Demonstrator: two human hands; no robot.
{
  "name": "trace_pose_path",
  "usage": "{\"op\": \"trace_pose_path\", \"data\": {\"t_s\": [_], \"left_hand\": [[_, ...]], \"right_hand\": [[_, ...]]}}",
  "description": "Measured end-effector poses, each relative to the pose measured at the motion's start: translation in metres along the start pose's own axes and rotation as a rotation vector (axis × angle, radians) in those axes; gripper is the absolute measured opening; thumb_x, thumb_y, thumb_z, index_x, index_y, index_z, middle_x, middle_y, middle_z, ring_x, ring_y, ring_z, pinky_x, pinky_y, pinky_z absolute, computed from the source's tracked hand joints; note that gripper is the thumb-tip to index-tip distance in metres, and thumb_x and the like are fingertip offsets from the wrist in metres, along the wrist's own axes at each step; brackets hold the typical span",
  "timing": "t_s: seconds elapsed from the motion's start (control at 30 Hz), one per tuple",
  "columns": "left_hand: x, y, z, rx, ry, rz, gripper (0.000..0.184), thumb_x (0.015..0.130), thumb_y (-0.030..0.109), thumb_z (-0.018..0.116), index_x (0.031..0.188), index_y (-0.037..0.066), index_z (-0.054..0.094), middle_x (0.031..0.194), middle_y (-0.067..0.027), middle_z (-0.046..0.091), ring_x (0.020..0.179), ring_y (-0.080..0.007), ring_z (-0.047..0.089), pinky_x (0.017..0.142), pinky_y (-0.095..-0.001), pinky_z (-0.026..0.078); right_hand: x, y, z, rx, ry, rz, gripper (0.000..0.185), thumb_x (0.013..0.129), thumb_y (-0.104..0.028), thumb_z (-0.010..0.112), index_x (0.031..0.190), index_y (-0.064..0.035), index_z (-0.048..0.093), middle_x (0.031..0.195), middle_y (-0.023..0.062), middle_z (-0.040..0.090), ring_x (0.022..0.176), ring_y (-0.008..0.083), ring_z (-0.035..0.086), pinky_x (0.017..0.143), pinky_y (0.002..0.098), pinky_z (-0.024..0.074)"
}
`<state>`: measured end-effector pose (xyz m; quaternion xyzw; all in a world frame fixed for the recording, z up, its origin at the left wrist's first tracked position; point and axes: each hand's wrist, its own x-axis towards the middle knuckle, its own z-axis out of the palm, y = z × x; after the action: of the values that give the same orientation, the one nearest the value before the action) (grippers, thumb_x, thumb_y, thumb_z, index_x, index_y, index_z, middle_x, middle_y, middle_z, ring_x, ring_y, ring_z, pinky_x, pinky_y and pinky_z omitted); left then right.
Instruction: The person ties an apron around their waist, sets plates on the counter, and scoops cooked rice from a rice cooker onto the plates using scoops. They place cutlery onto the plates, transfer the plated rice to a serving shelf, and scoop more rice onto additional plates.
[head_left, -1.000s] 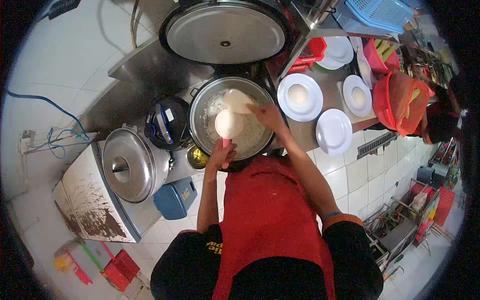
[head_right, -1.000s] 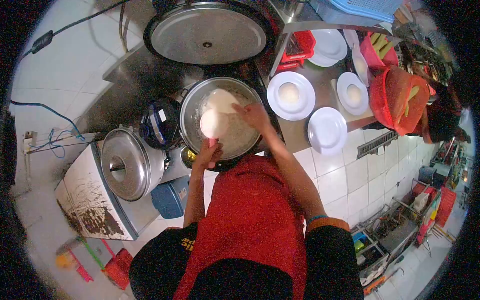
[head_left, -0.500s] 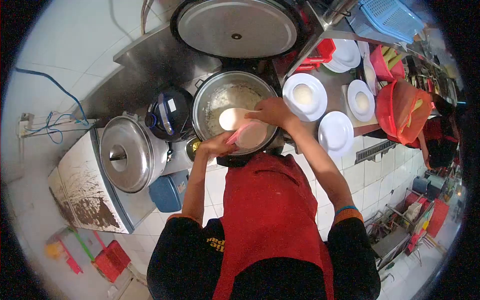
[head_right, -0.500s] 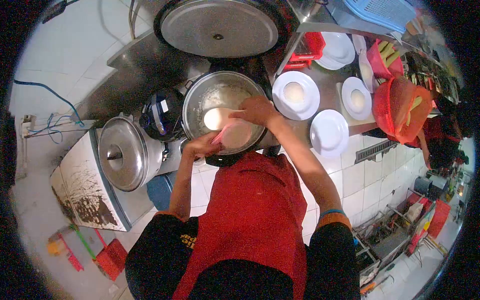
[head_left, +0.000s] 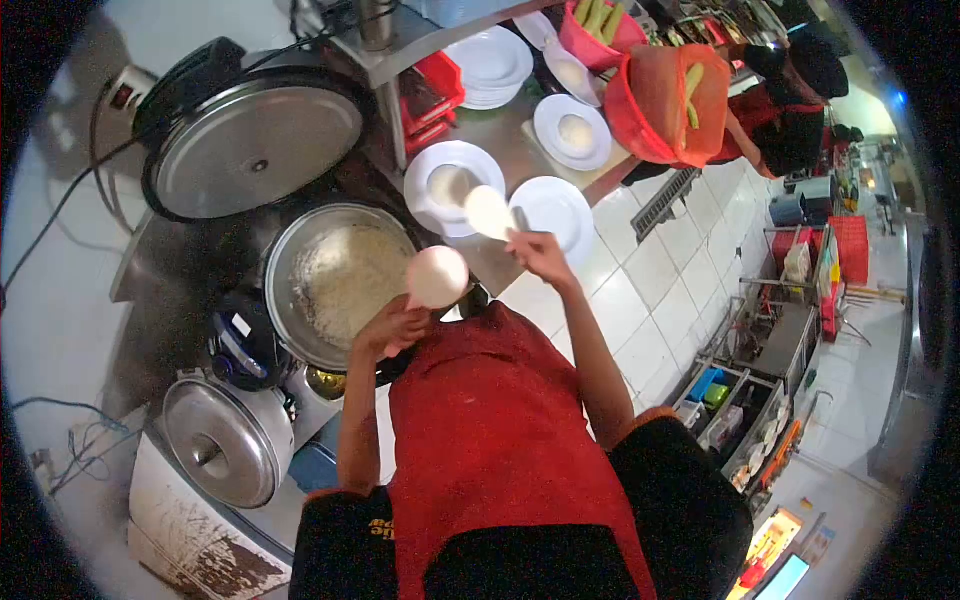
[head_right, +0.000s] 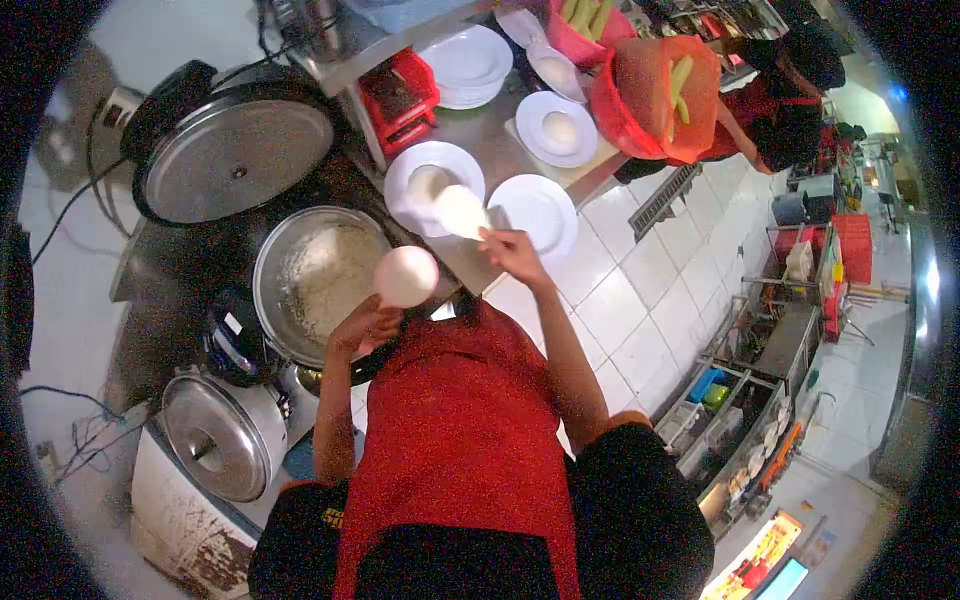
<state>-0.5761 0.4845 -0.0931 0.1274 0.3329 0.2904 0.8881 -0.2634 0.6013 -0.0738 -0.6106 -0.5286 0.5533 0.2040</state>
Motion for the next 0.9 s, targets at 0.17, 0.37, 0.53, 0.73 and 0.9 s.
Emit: {"op": "trace_pose_path", "data": {"t_s": [0.17,0.37,0.53,0.73,0.9], "left_hand": [[0.140,-0.014,0.021,0.202,-0.116,-0.177,0.022,0.090,0.012,0.056,0.112,0.008,0.051,0.073,0.0021,0.049,0.054,-0.0056,0.041,0.041,-0.0196,0.034],[0.264,-0.023,0.077,1.167,0.422,0.305,0.046,0.086,0.014,0.058,0.128,0.005,0.042,0.082,-0.0153,0.063,0.071,-0.0280,0.065,0.059,-0.0405,0.052],[0.281,-0.010,0.113,1.832,0.552,0.370,0.057,0.085,0.007,0.049,0.139,0.000,0.031,0.093,-0.0293,0.063,0.073,-0.0396,0.065,0.063,-0.0478,0.053],[0.265,-0.004,0.091,1.364,0.747,0.811,0.036,0.086,0.015,0.058,0.114,-0.001,0.042,0.083,-0.0227,0.063,0.077,-0.0405,0.064,0.065,-0.0484,0.050],[0.225,0.006,0.056,0.971,0.719,0.654,0.035,0.089,0.021,0.060,0.113,0.002,0.044,0.080,-0.0068,0.057,0.062,-0.0171,0.057,0.052,-0.0324,0.047]], "right_hand": [[-0.052,0.062,-0.083,0.211,0.414,0.099,0.034,0.092,-0.036,0.059,0.076,-0.0062,0.064,0.053,-0.0063,0.043,0.041,0.0019,0.034,0.037,0.0190,0.0232],[-0.101,0.115,-0.126,0.400,0.603,0.146,0.040,0.092,-0.039,0.059,0.077,-0.0015,0.062,0.048,-0.0063,0.039,0.039,0.0020,0.031,0.036,0.0204,0.0208],[-0.091,0.151,-0.120,0.347,0.690,0.125,0.042,0.091,-0.041,0.059,0.081,-0.0010,0.063,0.051,-0.0054,0.043,0.040,0.0028,0.034,0.036,0.0213,0.0227],[-0.030,0.167,-0.099,0.364,0.779,0.090,0.035,0.087,-0.038,0.066,0.086,-0.0022,0.063,0.058,-0.0023,0.050,0.047,0.0058,0.042,0.043,0.0226,0.0326],[0.005,0.144,-0.090,-0.313,1.017,-0.198,0.024,0.082,-0.022,0.071,0.089,-0.0005,0.064,0.087,0.0125,0.065,0.079,0.0175,0.060,0.070,0.0338,0.0479]]}}
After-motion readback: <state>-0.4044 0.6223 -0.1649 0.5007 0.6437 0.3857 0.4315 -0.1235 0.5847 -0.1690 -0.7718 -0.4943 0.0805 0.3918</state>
